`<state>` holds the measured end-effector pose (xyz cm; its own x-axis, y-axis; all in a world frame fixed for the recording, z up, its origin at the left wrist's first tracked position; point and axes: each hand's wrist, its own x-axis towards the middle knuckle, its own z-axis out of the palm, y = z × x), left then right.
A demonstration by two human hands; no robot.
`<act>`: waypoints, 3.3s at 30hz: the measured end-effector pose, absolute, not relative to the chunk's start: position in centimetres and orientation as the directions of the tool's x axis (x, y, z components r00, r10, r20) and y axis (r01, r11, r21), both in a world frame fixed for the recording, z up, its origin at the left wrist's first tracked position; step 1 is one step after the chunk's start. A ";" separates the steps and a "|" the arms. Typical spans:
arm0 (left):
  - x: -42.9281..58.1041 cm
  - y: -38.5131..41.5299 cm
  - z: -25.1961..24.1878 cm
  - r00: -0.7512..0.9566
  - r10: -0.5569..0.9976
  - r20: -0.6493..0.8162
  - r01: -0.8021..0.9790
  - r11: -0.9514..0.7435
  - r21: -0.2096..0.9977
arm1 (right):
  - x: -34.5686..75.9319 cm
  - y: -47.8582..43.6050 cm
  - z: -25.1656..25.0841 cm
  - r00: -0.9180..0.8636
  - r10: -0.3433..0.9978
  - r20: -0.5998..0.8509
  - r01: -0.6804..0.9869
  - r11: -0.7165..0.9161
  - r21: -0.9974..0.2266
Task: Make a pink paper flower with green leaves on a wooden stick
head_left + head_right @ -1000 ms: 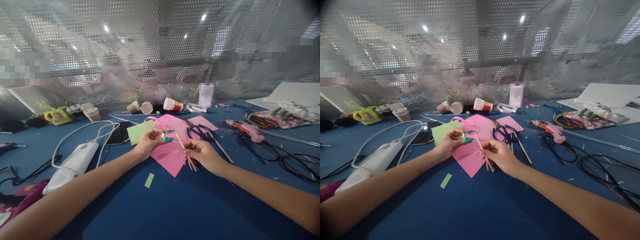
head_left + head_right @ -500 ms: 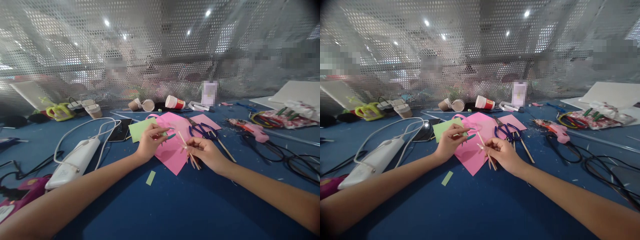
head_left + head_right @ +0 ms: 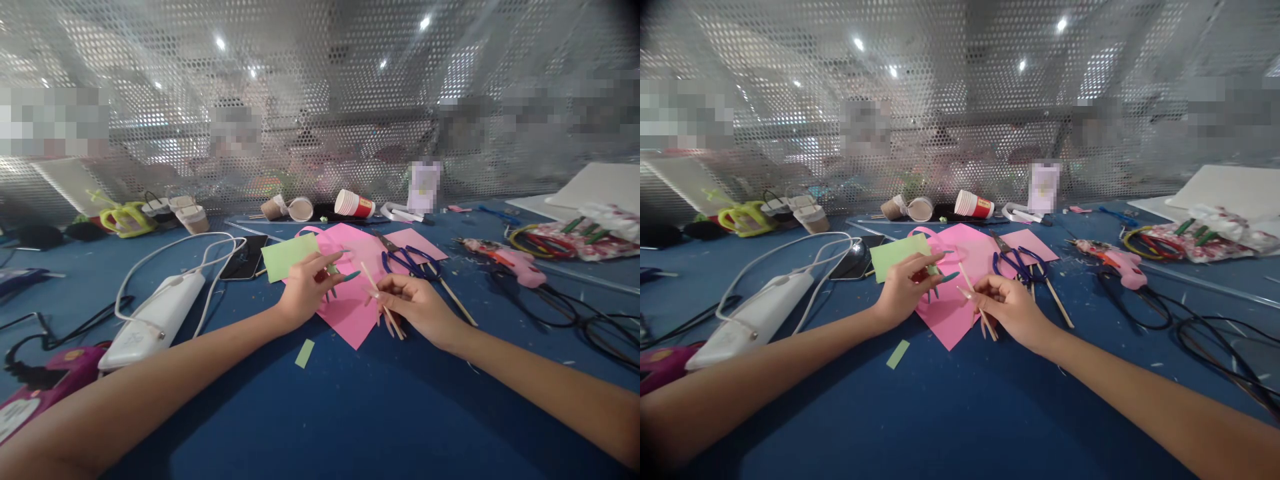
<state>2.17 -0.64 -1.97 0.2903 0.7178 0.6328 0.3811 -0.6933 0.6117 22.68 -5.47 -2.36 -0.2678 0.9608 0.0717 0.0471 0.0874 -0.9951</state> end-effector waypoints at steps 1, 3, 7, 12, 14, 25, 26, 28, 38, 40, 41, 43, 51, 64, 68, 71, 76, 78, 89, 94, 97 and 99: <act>2.2 -0.7 -1.9 0.290 0.736 0.611 0.377 -0.675 0.634 | 22.7 -5.5 -2.4 -0.270 0.960 0.075 0.045 0.090 -0.995; 2.2 -1.0 -1.8 0.289 0.777 0.560 0.363 -0.630 0.686 | 22.7 -5.5 -2.4 -0.275 0.958 0.075 0.041 0.089 -0.995; 2.3 -1.1 -1.8 0.259 0.814 0.519 0.352 -0.580 0.734 | 22.7 -5.5 -2.4 -0.281 0.958 0.064 0.035 0.077 -0.996; 2.2 -1.0 -1.9 0.242 0.776 0.582 0.399 -0.626 0.670 | 22.7 -5.5 -2.5 -0.288 0.955 0.071 0.023 0.080 -0.996; 2.1 -1.0 -1.9 0.245 0.761 0.601 0.422 -0.641 0.641 | 22.7 -5.5 -2.4 -0.291 0.954 0.067 0.027 0.079 -0.997; 2.2 -0.6 -2.2 0.237 0.792 0.563 0.342 -0.611 0.714 | 22.7 -5.6 -2.2 -0.288 0.955 0.071 0.037 0.085 -0.996; 2.2 -0.6 -2.1 0.238 0.797 0.556 0.323 -0.604 0.728 | 22.7 -5.6 -2.2 -0.285 0.956 0.072 0.036 0.085 -0.996; 2.2 -0.7 -2.0 0.242 0.800 0.549 0.318 -0.600 0.734 | 22.7 -5.6 -2.3 -0.286 0.955 0.072 0.033 0.085 -0.996; 2.1 0.4 -2.1 0.139 0.817 0.559 0.203 -0.576 0.792 | 22.7 -5.6 -2.5 -0.294 0.953 0.079 0.033 0.093 -0.995; 2.2 0.5 -2.0 0.183 0.856 0.484 0.055 -0.500 0.864 | 22.7 -5.6 -2.4 -0.294 0.953 0.078 0.032 0.091 -0.995; 2.2 0.6 -2.0 0.224 0.871 0.437 -0.027 -0.443 0.896 | 22.7 -5.6 -2.3 -0.299 0.951 0.078 0.031 0.091 -0.995; 2.2 0.8 -1.9 0.296 0.893 0.339 -0.189 -0.293 0.937 | 22.6 -5.6 -2.3 -0.315 0.946 0.080 0.031 0.094 -0.995; 2.1 1.9 -2.1 0.271 0.963 0.007 -0.434 0.116 0.893 | 22.6 -5.6 -2.2 -0.307 0.948 0.080 0.036 0.096 -0.995; 1.8 2.2 -2.0 0.297 0.952 -0.077 -0.428 0.204 0.880 | 22.6 -5.6 -2.3 -0.304 0.949 0.080 0.041 0.097 -0.994; 1.7 2.3 -2.2 0.289 0.954 -0.073 -0.419 0.195 0.887 | 22.6 -5.6 -2.3 -0.308 0.948 0.084 0.037 0.100 -0.994; 1.7 2.4 -2.4 0.298 0.953 -0.061 -0.411 0.186 0.893 | 22.6 -5.6 -2.2 -0.304 0.949 0.080 0.029 0.093 -0.995; 1.9 2.3 -2.4 0.316 0.949 0.001 -0.391 0.130 0.911 | 22.7 -5.6 -2.5 -0.283 0.955 0.086 0.050 0.105 -0.993; 1.9 2.1 -2.4 0.326 0.945 0.002 -0.408 0.139 0.902 | 22.7 -5.5 -2.6 -0.253 0.962 0.098 0.087 0.124 -0.988; 2.1 1.8 -1.9 0.354 0.933 -0.063 -0.451 0.229 0.863 | 22.1 -6.0 -3.1 -0.222 0.903 0.368 0.649 0.418 -0.635; 2.0 1.7 -1.8 0.365 0.930 -0.051 -0.451 0.224 0.864 | 21.9 -6.1 -3.0 -0.214 0.902 0.375 0.689 0.412 -0.596; 1.9 1.8 -1.8 0.362 0.931 -0.055 -0.455 0.228 0.861 | 22.0 -6.0 -3.0 -0.202 0.895 0.398 0.693 0.418 -0.587; 1.9 1.9 -1.9 0.365 0.929 -0.057 -0.458 0.233 0.858 | 22.0 -5.9 -3.1 -0.191 0.885 0.425 0.708 0.424 -0.565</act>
<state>1.89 1.86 -1.89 0.3652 0.9292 -0.0570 -0.4584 0.2328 0.8577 21.98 -5.92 -3.15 -0.1906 0.8849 0.4250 0.7077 0.4239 -0.5653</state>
